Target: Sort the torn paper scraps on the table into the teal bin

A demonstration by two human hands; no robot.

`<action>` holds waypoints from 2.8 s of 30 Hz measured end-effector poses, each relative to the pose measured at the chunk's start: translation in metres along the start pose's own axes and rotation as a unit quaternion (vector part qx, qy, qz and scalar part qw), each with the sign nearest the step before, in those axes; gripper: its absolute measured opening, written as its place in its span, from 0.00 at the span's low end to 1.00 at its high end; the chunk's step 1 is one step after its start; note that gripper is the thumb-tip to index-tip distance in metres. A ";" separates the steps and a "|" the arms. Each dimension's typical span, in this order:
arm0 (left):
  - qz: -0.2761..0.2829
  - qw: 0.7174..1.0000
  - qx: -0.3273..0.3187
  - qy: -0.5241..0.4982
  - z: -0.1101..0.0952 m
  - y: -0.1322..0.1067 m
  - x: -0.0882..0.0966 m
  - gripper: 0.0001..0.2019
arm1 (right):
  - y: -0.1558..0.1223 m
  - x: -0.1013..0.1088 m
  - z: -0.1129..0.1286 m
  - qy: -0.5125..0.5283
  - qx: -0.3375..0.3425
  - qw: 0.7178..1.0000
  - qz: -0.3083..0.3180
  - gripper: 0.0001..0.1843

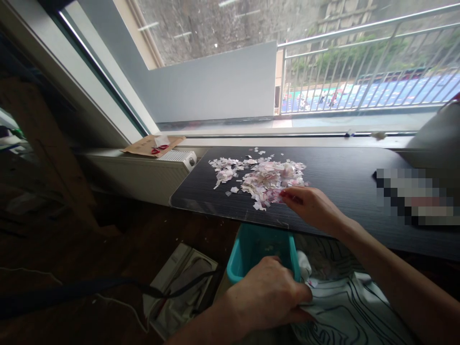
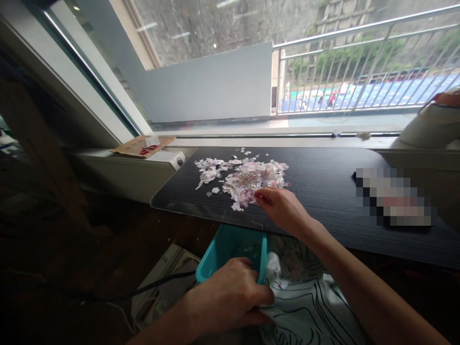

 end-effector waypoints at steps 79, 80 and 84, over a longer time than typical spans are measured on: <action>0.016 1.000 0.002 0.005 -0.007 0.005 0.009 0.14 | -0.019 0.005 -0.017 0.062 -0.036 0.997 0.032 0.14; 0.015 1.000 0.001 0.004 -0.007 0.005 0.009 0.14 | -0.019 0.004 -0.017 0.062 -0.038 0.997 0.029 0.14; 0.018 1.000 0.001 0.003 -0.007 0.004 0.009 0.14 | -0.022 -0.001 -0.016 0.094 -0.031 0.993 0.056 0.15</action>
Point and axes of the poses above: each hand's wrist, its own y-axis towards the middle knuckle, its own x-axis out of the back of the hand, z = x × y, the point moved 3 cm from there along y, towards the middle knuckle, and after that the axes turned 2 degrees about z, right-handed, at the moved point
